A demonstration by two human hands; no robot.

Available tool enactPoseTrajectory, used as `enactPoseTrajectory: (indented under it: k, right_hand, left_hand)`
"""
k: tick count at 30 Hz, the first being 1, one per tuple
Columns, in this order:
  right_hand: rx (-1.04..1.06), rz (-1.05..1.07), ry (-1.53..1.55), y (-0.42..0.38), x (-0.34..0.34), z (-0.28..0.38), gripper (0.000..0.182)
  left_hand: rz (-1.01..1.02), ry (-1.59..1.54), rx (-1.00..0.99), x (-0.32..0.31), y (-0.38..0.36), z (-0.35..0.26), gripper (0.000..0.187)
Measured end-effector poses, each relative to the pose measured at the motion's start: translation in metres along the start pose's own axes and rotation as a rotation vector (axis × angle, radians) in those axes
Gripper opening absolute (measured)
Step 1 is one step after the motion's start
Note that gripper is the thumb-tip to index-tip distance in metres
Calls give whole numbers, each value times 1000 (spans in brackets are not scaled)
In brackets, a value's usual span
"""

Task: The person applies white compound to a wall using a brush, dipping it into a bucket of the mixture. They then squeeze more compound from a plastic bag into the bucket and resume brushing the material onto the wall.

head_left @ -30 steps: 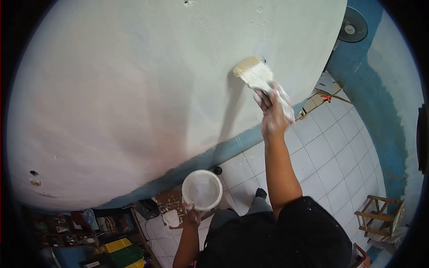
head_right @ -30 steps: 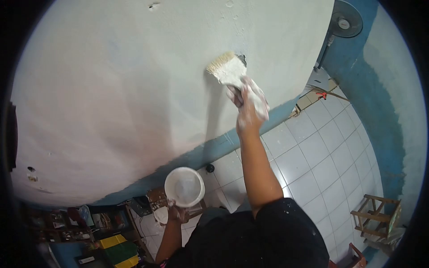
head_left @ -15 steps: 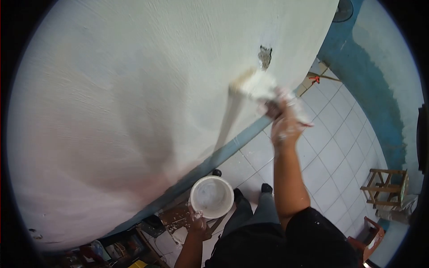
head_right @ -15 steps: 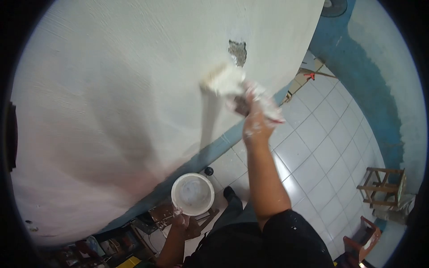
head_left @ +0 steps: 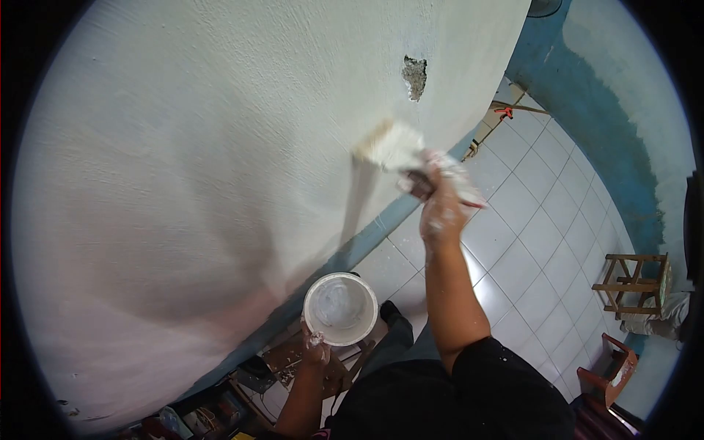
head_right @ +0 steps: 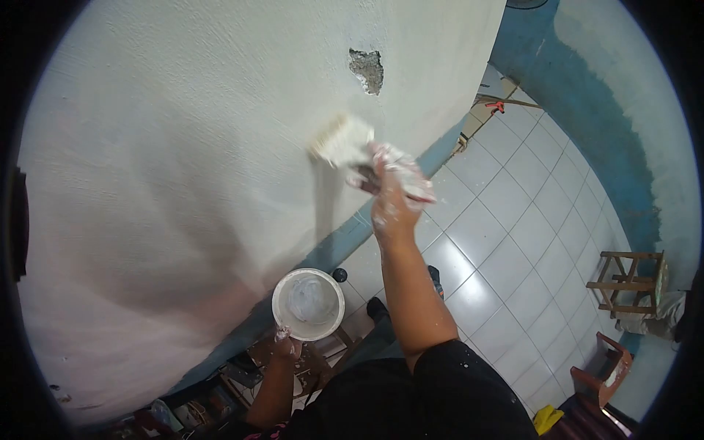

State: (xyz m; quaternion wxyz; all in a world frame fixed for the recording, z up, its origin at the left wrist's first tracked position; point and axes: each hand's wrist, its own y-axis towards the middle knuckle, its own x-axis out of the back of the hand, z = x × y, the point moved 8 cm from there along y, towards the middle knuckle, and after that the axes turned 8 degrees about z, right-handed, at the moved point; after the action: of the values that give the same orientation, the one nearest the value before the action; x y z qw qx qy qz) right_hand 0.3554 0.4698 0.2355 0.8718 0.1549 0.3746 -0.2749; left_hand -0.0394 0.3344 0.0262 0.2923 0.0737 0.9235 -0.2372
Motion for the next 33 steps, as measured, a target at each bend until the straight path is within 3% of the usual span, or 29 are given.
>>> enactPoseTrajectory:
  k: [2,3,5,7,9,12,14,17,19,21,22,24,27,30,33]
  right_hand:
    - [172,153,172,2,-35,45,30]
    - [151,145,113,2,-29,36,31]
    - [114,122,-1,-7,3,-11,32]
    - [146,27,-202,-29,91,-90,33]
    - [-199,-138,-282,-58,137,-135,33]
    - [-55,-168,-143,-41,159,-137,30]
    - [-28,-218,-192,1,89,-55,31]
    - [146,-46,2,40,16,42,26]
    - [313,137,240,43,2,68,23]
    - [327,145,67,33,30,36,21]
    - [228,70,-79,27,62,-6,23]
    - [-142,-232,-13,0,137,-98,32]
    - [-269,-288,-255,-5,187,-128,24]
    - [9,-122,-183,42,137,-68,29]
    - [-11,-151,-60,74,79,28,28]
  left_hand:
    - [27,23,-5,-10,3,-1,70]
    - [47,28,-5,-16,4,-2,71]
    - [22,84,-13,-21,3,-5,74]
    - [-57,175,-34,-21,2,-7,77]
    - [59,168,-72,-35,10,-13,72]
    - [124,160,-78,-41,12,-13,70]
    - [111,151,-42,-49,11,-10,74]
    - [52,138,-3,-61,15,-10,84]
    - [-9,126,-13,-40,17,2,84]
    - [-11,144,6,-36,17,9,82]
    - [-12,151,14,-36,18,12,81]
    - [-2,154,21,-41,20,11,80]
    - [18,163,39,-50,24,10,80]
    - [47,177,52,-63,33,9,79]
    - [80,194,64,-82,36,8,78]
